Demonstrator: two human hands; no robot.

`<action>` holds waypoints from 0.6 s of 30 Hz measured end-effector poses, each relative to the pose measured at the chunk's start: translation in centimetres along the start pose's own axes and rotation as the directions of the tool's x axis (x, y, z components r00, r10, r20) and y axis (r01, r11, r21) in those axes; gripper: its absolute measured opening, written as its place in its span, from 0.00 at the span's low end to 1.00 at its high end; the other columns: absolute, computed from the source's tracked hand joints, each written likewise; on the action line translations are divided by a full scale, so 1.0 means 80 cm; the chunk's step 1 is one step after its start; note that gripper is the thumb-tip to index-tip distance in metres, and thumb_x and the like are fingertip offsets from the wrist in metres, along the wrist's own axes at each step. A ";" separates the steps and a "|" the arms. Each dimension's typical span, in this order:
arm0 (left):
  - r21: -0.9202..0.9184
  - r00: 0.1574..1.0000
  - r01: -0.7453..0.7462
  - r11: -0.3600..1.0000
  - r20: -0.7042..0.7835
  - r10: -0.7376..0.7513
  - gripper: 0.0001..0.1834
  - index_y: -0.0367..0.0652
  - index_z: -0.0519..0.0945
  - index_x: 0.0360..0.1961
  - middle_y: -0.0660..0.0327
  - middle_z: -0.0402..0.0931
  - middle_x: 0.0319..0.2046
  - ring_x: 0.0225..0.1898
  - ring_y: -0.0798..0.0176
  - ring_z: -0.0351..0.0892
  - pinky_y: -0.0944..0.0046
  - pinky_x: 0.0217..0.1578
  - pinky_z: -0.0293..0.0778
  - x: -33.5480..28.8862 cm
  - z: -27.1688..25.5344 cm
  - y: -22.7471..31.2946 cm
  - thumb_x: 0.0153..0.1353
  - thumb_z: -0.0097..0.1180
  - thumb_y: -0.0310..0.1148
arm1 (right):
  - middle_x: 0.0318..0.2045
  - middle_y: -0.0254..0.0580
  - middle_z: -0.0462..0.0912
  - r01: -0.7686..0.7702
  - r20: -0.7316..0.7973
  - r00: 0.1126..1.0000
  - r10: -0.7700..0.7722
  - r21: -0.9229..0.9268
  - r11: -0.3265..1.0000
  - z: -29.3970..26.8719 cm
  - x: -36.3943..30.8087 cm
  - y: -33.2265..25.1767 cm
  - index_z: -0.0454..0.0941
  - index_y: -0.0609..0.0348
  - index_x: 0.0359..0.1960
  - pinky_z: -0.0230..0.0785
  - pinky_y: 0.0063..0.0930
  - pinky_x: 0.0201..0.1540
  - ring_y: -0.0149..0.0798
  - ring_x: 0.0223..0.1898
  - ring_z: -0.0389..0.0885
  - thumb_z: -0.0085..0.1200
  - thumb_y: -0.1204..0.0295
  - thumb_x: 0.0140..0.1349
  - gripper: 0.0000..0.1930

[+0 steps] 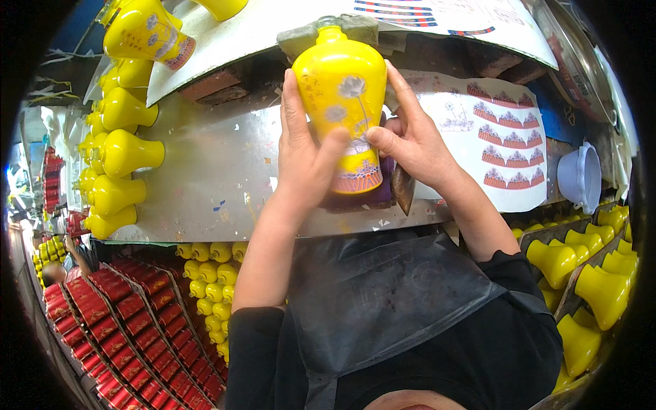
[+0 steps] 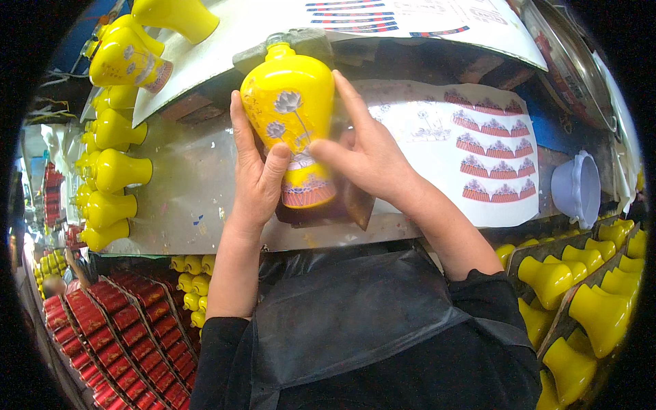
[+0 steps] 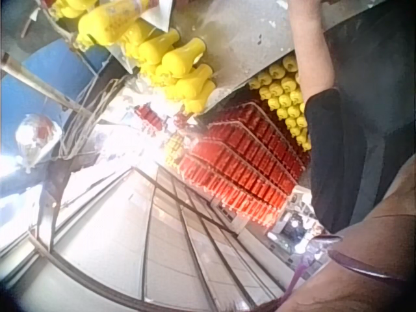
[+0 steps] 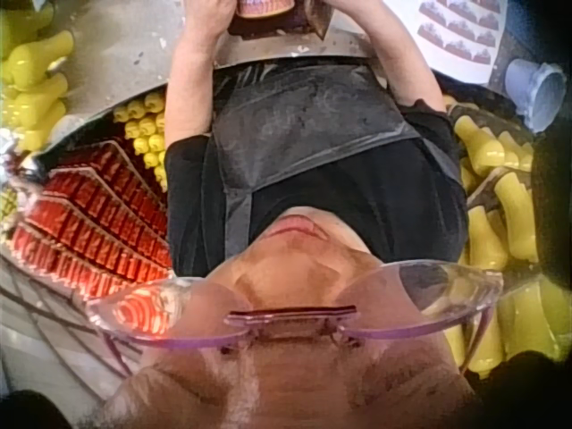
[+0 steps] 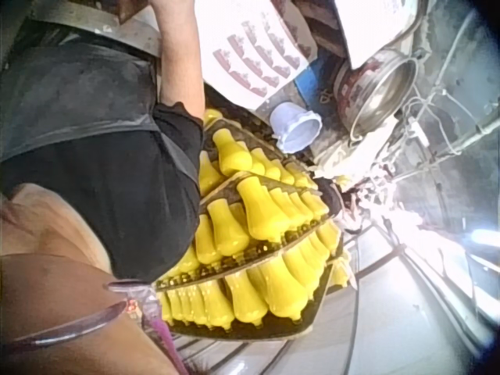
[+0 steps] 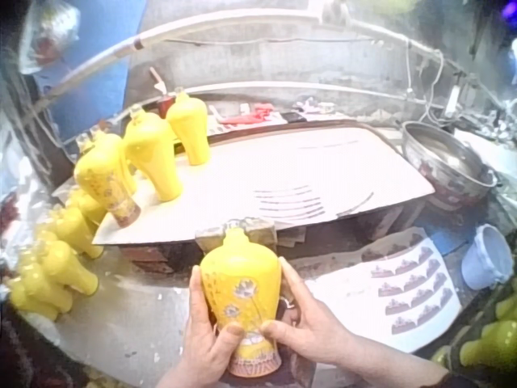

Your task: The person applies decorative stickers to yellow ceramic vases. They peel stickers from a sheet, align and smooth them onto the vase body, and also apply a neck label. Finished vases are placed on a nearby shelf.

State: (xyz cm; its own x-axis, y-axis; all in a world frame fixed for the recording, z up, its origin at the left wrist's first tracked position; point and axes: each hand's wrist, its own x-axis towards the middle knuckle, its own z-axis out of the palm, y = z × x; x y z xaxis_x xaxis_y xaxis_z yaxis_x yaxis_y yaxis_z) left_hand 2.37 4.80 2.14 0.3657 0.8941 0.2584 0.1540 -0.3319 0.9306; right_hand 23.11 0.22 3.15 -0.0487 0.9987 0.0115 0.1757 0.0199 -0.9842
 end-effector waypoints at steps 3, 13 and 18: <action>-0.010 1.000 0.006 1.000 0.001 -0.006 0.53 0.41 0.39 0.82 0.37 0.46 0.78 0.79 0.38 0.51 0.47 0.76 0.51 0.000 0.000 -0.002 0.68 0.60 0.44 | 0.28 0.42 0.82 0.026 -0.030 0.999 -0.025 0.007 1.000 0.004 0.001 0.000 0.42 0.58 0.82 0.71 0.24 0.27 0.29 0.25 0.80 0.62 0.63 0.65 0.51; 0.439 0.954 -0.266 0.858 -0.006 0.299 0.44 0.53 0.57 0.80 0.40 0.45 0.76 0.74 0.38 0.55 0.44 0.73 0.56 0.015 -0.010 0.006 0.64 0.60 0.41 | 0.27 0.39 0.82 -0.049 -0.035 0.998 0.051 0.060 0.997 -0.001 0.002 -0.013 0.46 0.58 0.81 0.70 0.23 0.29 0.27 0.25 0.79 0.60 0.61 0.70 0.45; 0.476 0.959 -0.255 0.842 0.012 0.283 0.42 0.54 0.65 0.76 0.41 0.49 0.73 0.70 0.37 0.56 0.44 0.70 0.59 0.025 -0.008 0.015 0.59 0.62 0.38 | 0.33 0.43 0.84 0.001 -0.110 0.994 0.001 0.018 1.000 0.009 0.007 -0.012 0.48 0.60 0.81 0.72 0.23 0.31 0.27 0.27 0.80 0.61 0.59 0.69 0.45</action>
State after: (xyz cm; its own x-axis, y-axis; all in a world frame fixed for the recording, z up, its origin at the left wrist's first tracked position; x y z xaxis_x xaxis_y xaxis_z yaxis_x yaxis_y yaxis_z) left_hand 2.71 6.39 3.91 0.4056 0.7597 0.5082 0.4735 -0.6502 0.5942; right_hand 22.20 0.69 3.95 0.0598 0.9978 0.0300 0.1578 0.0202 -0.9873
